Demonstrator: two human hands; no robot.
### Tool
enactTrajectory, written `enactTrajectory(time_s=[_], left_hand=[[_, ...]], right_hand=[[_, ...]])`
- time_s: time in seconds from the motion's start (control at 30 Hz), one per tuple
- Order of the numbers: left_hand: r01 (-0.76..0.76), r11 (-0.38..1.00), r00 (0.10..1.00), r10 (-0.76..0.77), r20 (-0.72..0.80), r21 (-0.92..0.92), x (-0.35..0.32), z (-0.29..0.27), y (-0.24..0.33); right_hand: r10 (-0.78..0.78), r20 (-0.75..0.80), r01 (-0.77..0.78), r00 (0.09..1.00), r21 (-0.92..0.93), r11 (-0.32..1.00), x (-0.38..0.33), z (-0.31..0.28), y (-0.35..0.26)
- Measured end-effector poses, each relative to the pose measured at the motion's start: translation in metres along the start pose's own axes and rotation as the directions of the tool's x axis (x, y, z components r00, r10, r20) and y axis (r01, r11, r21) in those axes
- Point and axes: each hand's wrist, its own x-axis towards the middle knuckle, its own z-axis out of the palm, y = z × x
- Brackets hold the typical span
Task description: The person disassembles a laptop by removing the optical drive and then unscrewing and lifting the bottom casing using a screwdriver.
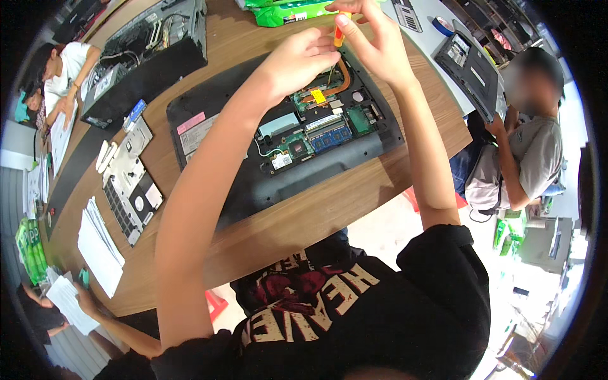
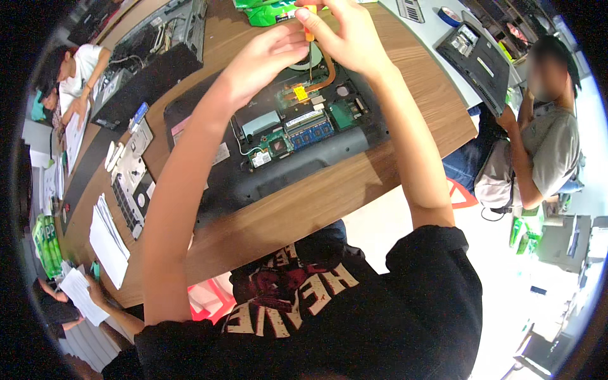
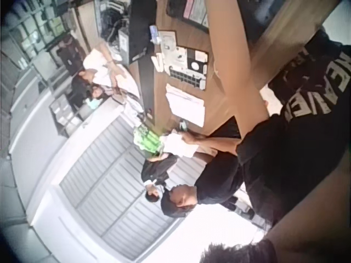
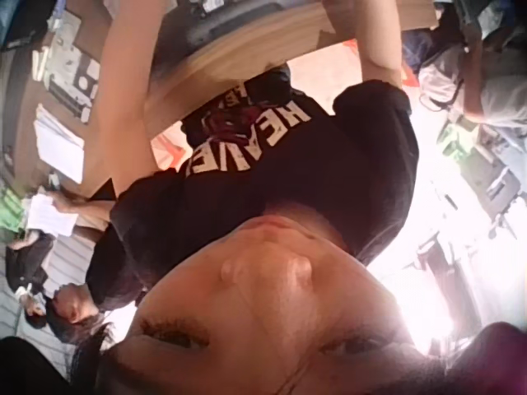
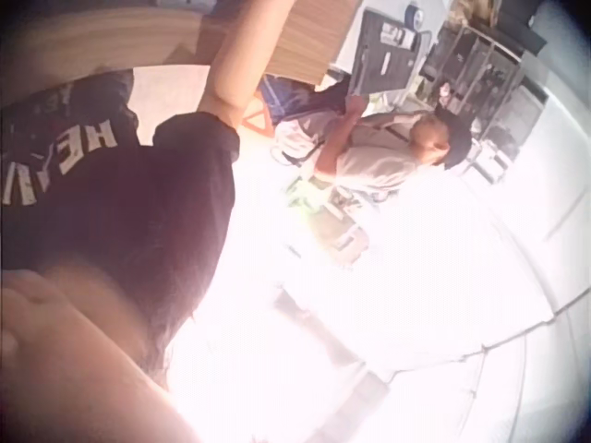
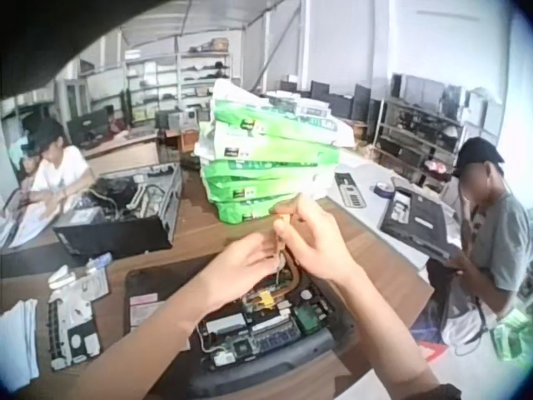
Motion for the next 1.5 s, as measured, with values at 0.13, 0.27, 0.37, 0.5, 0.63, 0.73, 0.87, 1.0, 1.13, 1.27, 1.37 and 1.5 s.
enactTrajectory(time_s=[0.13, 0.27, 0.37, 0.5, 0.63, 0.73, 0.87, 1.0, 1.13, 1.27, 1.37, 1.5], left_hand=[[-0.047, 0.996, 0.995, 0.04, 0.09, 0.076, 0.028, 0.013, -0.001], [-0.052, 0.989, 0.993, 0.036, 0.113, 0.137, 0.036, 0.001, -0.009], [-0.043, 0.997, 0.994, 0.037, 0.105, 0.057, 0.035, 0.012, -0.006], [-0.02, 0.978, 0.995, 0.0, 0.095, 0.207, 0.033, 0.014, 0.005], [-0.007, 0.997, 0.994, -0.001, 0.113, 0.076, 0.032, -0.001, -0.003], [-0.127, 0.954, 0.97, 0.063, 0.233, 0.271, 0.034, -0.008, 0.005], [-0.178, 0.928, 0.977, 0.125, 0.175, 0.329, 0.035, -0.005, -0.006], [-0.15, 0.963, 0.986, 0.13, 0.103, 0.225, 0.031, 0.003, -0.005], [-0.1, 0.958, 0.993, 0.081, 0.08, 0.268, 0.028, 0.009, -0.002], [-0.11, 0.931, 0.994, 0.111, 0.018, 0.349, 0.027, 0.014, -0.002], [-0.168, 0.911, 0.978, 0.201, -0.05, 0.377, 0.021, 0.021, 0.003], [-0.13, 0.87, 0.983, 0.174, -0.05, 0.476, 0.024, 0.018, -0.001]], right_hand=[[-0.192, -0.051, 0.179, 0.98, -0.198, 0.964, 0.004, -0.01, -0.003], [0.07, 0.17, 0.049, 0.983, -0.608, 0.793, 0.033, -0.018, -0.025], [0.106, 0.311, 0.201, 0.944, -0.802, 0.562, 0.034, -0.018, -0.036], [-0.03, 0.431, 0.423, 0.902, -0.865, 0.272, 0.029, 0.0, -0.003], [0.035, 0.332, 0.303, 0.942, -0.894, 0.329, 0.02, 0.006, -0.009], [0.042, 0.311, 0.273, 0.95, -0.885, 0.376, 0.017, 0.006, -0.013], [-0.096, 0.301, 0.314, 0.949, -0.869, 0.381, 0.018, 0.007, -0.004], [-0.034, 0.267, 0.248, 0.963, -0.829, 0.502, 0.025, -0.001, -0.017], [0.171, 0.214, 0.125, 0.962, -0.897, 0.424, 0.038, -0.009, -0.037], [0.082, 0.3, 0.257, 0.95, -0.906, 0.335, 0.024, -0.003, -0.015], [0.075, 0.338, 0.305, 0.938, -0.908, 0.286, 0.021, -0.001, -0.011], [-0.044, 0.389, 0.379, 0.92, -0.856, 0.35, 0.021, -0.006, -0.011]])
